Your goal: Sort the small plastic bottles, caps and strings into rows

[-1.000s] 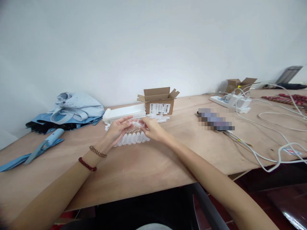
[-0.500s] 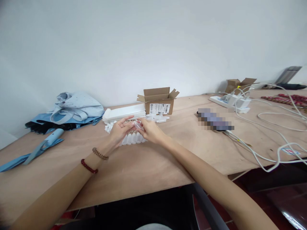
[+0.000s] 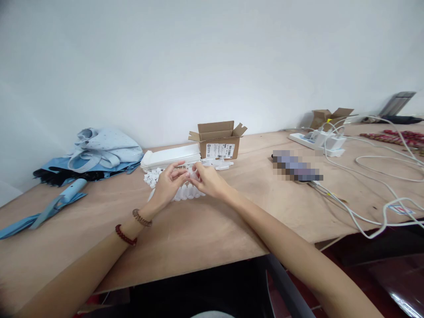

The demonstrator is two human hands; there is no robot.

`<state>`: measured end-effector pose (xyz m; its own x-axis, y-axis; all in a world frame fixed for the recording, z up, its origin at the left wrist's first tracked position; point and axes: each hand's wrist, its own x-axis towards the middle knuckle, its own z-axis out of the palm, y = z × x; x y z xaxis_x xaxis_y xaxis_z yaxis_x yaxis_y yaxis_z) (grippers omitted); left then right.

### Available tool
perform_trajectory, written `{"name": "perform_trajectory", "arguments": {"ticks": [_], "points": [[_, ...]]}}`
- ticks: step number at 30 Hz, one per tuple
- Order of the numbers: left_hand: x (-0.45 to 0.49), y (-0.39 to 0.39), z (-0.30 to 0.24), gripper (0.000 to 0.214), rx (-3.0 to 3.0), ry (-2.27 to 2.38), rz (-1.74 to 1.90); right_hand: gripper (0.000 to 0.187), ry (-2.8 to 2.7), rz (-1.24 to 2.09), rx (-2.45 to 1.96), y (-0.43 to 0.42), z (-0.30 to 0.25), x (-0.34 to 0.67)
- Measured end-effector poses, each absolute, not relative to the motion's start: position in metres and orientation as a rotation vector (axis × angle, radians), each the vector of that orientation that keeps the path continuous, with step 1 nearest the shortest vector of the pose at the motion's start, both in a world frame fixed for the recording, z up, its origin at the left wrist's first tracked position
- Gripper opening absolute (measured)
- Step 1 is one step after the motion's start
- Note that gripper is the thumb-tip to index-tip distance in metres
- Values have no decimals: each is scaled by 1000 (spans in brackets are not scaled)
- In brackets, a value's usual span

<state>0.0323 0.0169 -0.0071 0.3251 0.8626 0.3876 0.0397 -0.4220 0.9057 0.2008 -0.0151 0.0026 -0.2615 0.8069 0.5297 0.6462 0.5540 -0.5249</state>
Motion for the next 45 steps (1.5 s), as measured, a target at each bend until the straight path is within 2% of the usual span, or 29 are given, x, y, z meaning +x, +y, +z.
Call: {"name": "perform_trajectory", "arguments": {"ticks": [8,14,18,21,24,27,31,35,39,45], "points": [[32,15,2,50,1438,787,1119,17,-1998,259,-1175,-19,5,198],[33,19,-3,29,1383,760,1074,23,-1987,244,-1176,-18,4,198],[32,20,-4,28,1444,749,1013,24,-2000,230,-1176,-18,4,197],[30,20,-2,31,1609,856,1033,23,-1974,214,-1195,-16,5,200],[28,17,-1,33,2122,953,1151,26,-1939,223,-1229,-15,8,203],[29,12,-1,48,2659,859,1185,24,-1883,298,-1273,-17,13,204],[36,9,0,60,2855,868,1239,27,-1800,348,-1315,-20,18,205],[44,11,3,58,2879,767,1224,29,-1766,311,-1377,-18,18,209],[56,15,7,45,2895,722,1134,27,-1746,284,-1416,-14,12,220],[88,23,17,35,2878,678,999,31,-1605,465,-1375,-10,8,249]]}}
